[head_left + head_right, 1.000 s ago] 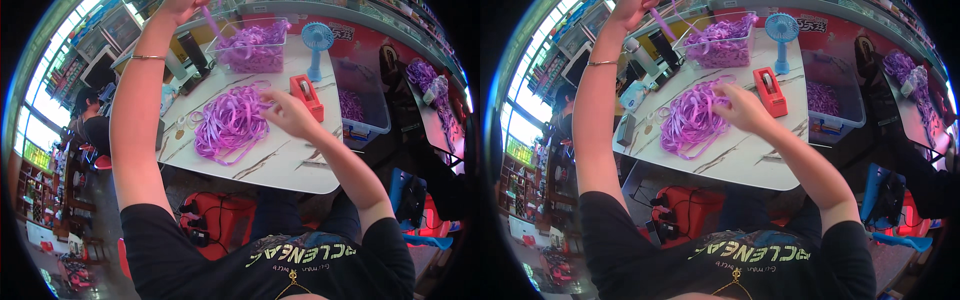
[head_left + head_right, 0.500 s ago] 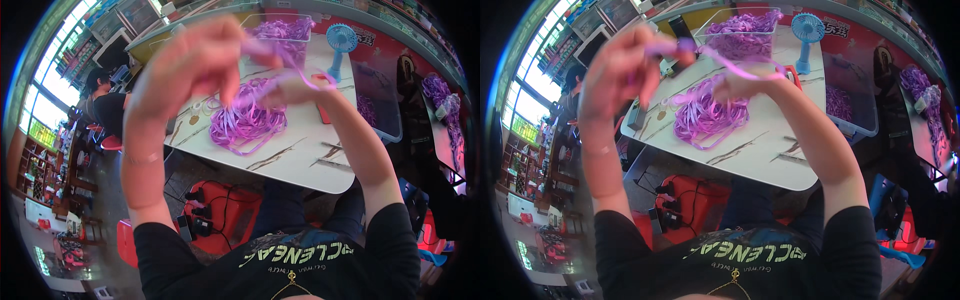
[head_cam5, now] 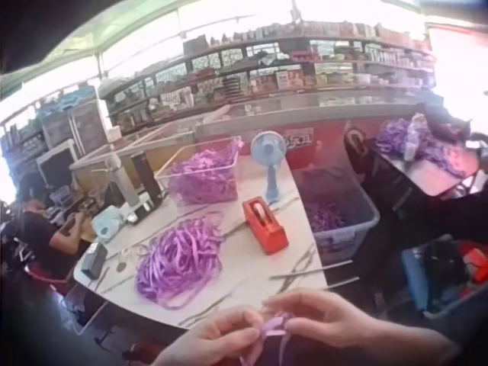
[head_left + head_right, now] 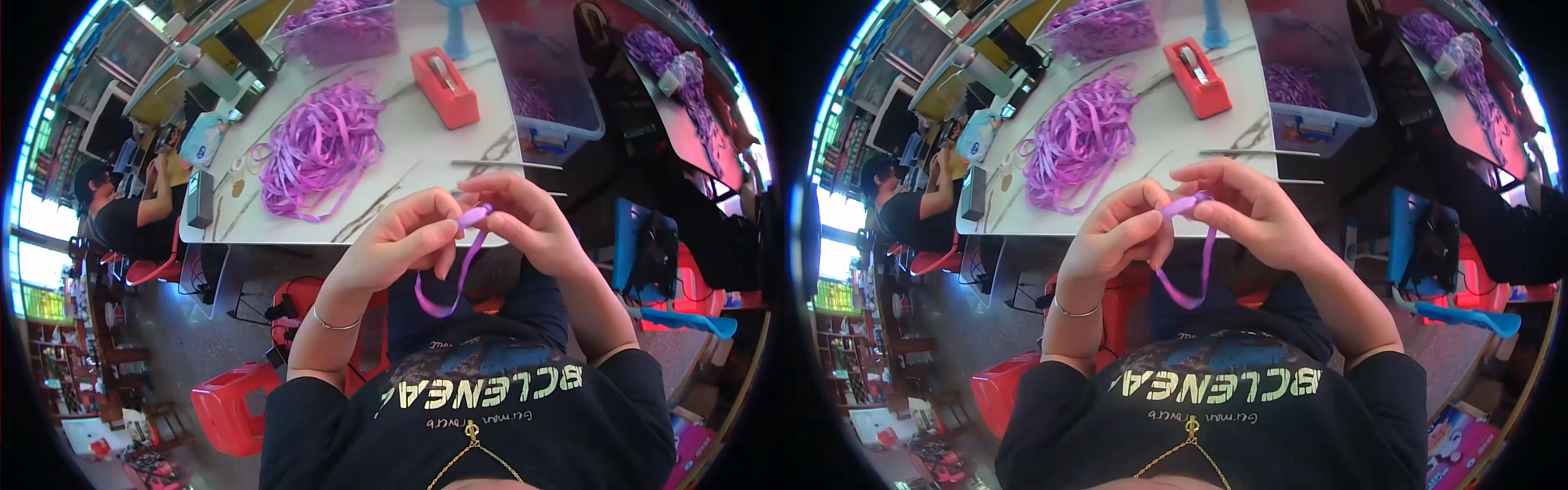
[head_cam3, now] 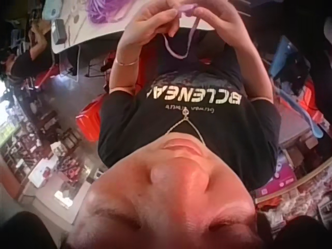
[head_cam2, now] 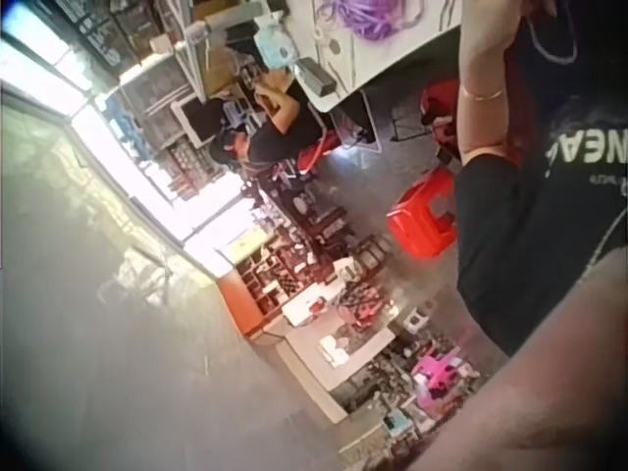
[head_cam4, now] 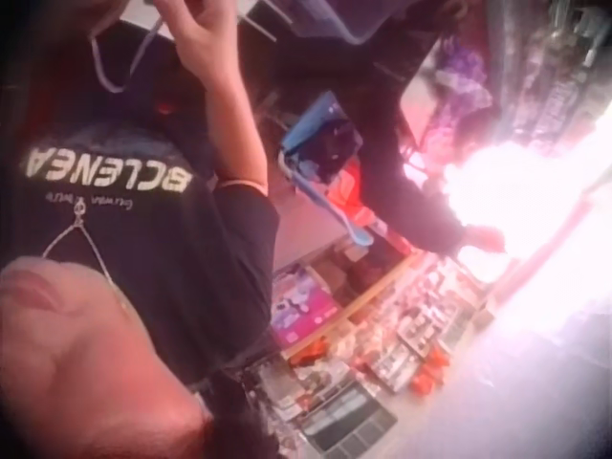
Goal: The person is preparing purple ribbon ties by wrapping them around small rods and cutting them to size.
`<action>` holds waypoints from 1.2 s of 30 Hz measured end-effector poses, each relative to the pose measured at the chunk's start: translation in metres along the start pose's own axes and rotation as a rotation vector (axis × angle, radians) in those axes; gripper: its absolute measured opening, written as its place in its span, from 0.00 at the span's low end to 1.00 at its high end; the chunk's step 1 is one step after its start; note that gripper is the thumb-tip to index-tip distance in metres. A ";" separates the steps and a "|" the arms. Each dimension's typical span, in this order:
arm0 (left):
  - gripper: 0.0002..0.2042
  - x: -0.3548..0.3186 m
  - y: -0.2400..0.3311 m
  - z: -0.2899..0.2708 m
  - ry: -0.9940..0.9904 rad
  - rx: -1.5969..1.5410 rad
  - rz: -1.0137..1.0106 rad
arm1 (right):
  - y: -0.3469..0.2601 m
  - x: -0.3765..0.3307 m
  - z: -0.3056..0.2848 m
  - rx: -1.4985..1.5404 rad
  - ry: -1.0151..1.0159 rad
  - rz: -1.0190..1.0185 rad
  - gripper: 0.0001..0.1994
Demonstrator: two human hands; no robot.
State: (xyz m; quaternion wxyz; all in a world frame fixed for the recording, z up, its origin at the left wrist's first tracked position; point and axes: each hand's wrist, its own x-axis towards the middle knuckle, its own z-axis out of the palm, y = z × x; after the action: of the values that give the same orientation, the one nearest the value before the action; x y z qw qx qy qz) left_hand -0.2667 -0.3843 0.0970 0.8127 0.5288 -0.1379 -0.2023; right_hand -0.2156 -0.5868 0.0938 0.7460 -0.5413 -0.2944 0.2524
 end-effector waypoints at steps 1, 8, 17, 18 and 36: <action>0.04 0.001 -0.002 0.000 -0.023 -0.005 -0.044 | 0.000 -0.004 -0.005 -0.094 0.026 0.053 0.16; 0.06 0.003 -0.012 0.012 0.074 0.188 -0.052 | 0.007 -0.028 -0.024 -0.395 0.161 0.018 0.06; 0.06 0.007 -0.037 -0.006 0.019 0.172 -0.181 | -0.001 -0.036 -0.032 -0.785 0.099 -0.179 0.08; 0.07 0.008 -0.038 -0.008 0.005 0.156 -0.200 | -0.001 -0.035 -0.033 -0.783 0.101 -0.177 0.08; 0.13 0.046 -0.076 0.018 -0.078 -0.019 -0.148 | 0.001 -0.043 -0.047 -1.043 0.150 -0.169 0.05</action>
State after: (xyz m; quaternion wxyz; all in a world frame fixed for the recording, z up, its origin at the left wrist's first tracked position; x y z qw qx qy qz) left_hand -0.2482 -0.4481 0.0349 0.7947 0.5213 -0.1281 -0.2834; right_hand -0.2118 -0.6473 0.0744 0.4143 -0.8314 -0.3693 -0.0277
